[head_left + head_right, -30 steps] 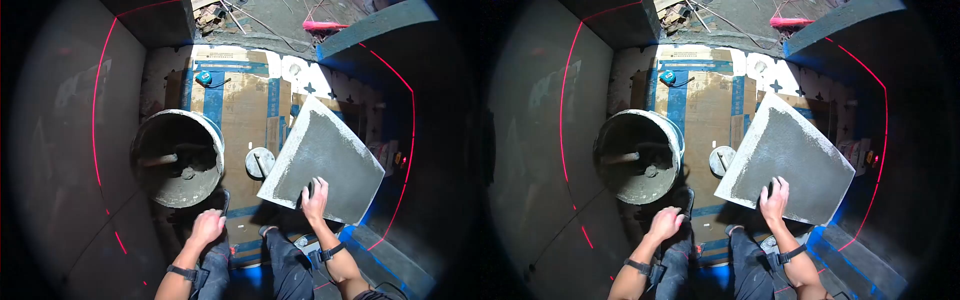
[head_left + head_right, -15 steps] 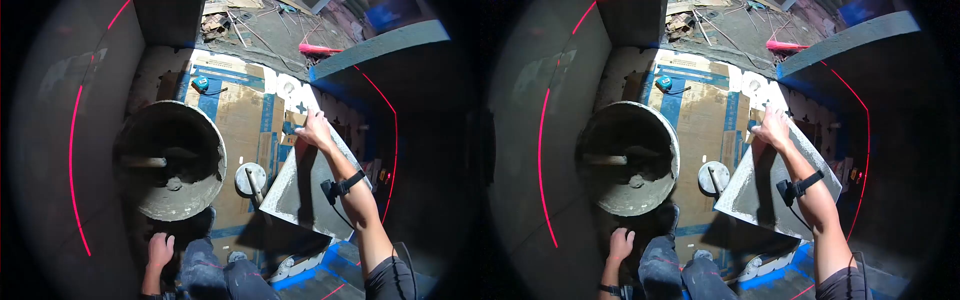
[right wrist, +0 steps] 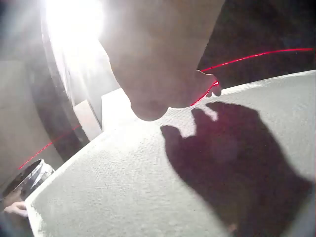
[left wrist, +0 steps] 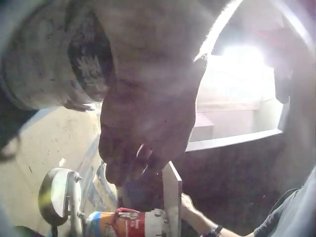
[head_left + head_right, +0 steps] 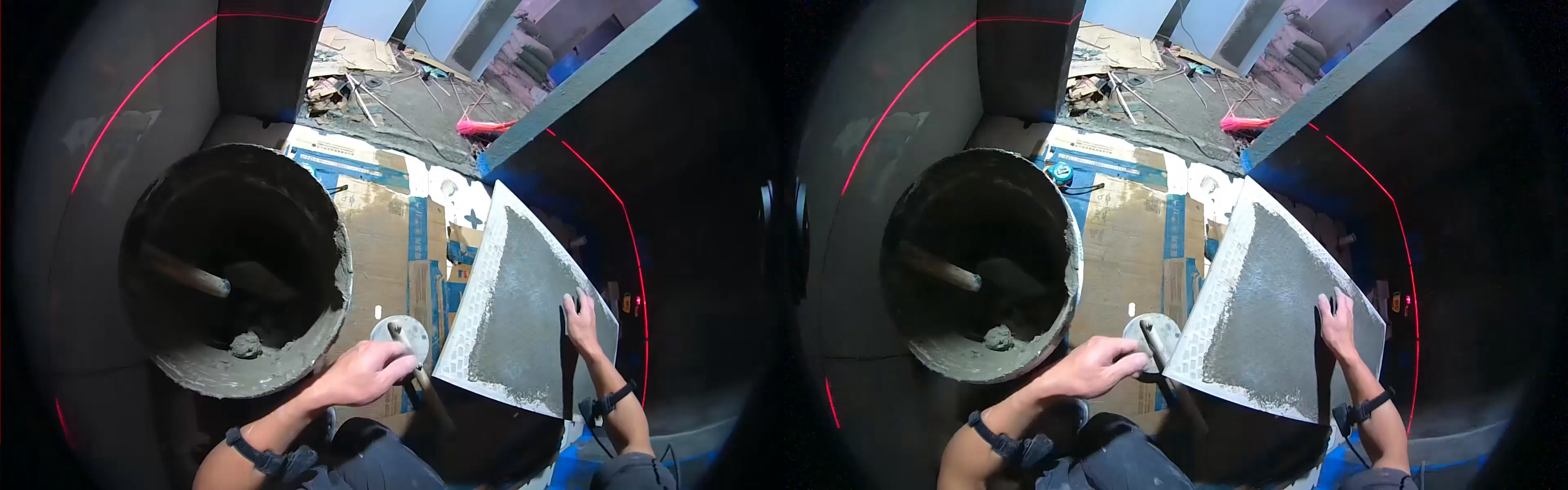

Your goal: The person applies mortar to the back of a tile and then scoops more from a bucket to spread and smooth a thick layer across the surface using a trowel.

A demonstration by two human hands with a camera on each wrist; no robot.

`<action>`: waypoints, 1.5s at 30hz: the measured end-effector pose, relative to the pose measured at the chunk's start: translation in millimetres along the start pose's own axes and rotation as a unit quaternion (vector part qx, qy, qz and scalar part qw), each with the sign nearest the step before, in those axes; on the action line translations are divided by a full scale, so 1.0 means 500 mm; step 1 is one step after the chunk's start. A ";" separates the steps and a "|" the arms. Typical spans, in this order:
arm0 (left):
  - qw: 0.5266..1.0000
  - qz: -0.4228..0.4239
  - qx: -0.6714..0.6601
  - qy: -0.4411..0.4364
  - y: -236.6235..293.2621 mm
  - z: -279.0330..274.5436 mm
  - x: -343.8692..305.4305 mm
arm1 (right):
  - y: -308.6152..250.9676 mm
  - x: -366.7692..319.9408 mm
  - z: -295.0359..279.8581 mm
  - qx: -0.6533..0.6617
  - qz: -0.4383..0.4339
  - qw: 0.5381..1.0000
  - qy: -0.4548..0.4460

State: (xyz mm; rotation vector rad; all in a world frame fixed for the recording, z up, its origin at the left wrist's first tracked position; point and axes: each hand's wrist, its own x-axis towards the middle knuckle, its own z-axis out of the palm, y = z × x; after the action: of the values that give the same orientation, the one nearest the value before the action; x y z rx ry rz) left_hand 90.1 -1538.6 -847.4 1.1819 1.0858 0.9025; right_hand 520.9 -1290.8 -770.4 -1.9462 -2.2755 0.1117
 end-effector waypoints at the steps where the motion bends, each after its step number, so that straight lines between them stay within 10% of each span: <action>1: 0.997 0.073 -0.008 0.030 0.003 0.015 0.046 | 0.039 -0.026 0.006 -0.010 0.026 1.000 0.002; 5: 0.959 0.011 -0.283 0.014 0.015 0.095 0.154 | 0.076 -0.072 0.023 0.001 -0.027 0.999 0.039; 13: 0.943 0.025 -0.265 -0.199 -0.043 0.089 0.111 | 0.102 -0.097 0.003 0.002 -0.112 0.994 -0.001; 17: 0.916 0.023 -0.402 0.001 -0.036 0.094 0.214 | 0.111 -0.102 -0.005 0.016 -0.139 0.990 -0.013; 24: 0.916 0.060 -0.389 0.081 0.002 0.081 0.364 | 0.109 -0.104 -0.003 0.009 -0.142 0.990 -0.011; 30: 0.954 0.054 -0.251 0.155 0.004 0.067 0.394 | 0.113 -0.104 0.000 0.010 -0.145 0.989 -0.007; 36: 0.936 0.220 -0.007 0.275 0.036 0.062 0.366 | 0.110 -0.104 -0.001 0.012 -0.148 0.989 -0.007; 40: 0.907 0.157 -0.082 0.381 0.012 0.044 0.347 | 0.107 -0.105 0.001 0.010 -0.146 0.989 0.000; 43: 0.951 -0.023 -0.026 0.306 -0.011 0.013 0.342 | 0.114 -0.103 0.005 -0.003 -0.147 0.989 0.003; 45: 0.964 0.050 -0.108 0.239 0.008 0.038 0.350 | 0.117 -0.100 0.005 0.010 -0.152 0.988 0.000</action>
State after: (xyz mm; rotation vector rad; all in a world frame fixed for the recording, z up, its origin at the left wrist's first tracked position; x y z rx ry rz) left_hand 153.2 -1376.1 -872.3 0.8614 1.2763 1.3967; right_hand 585.0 -1331.0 -784.7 -1.5645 -2.5254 0.0994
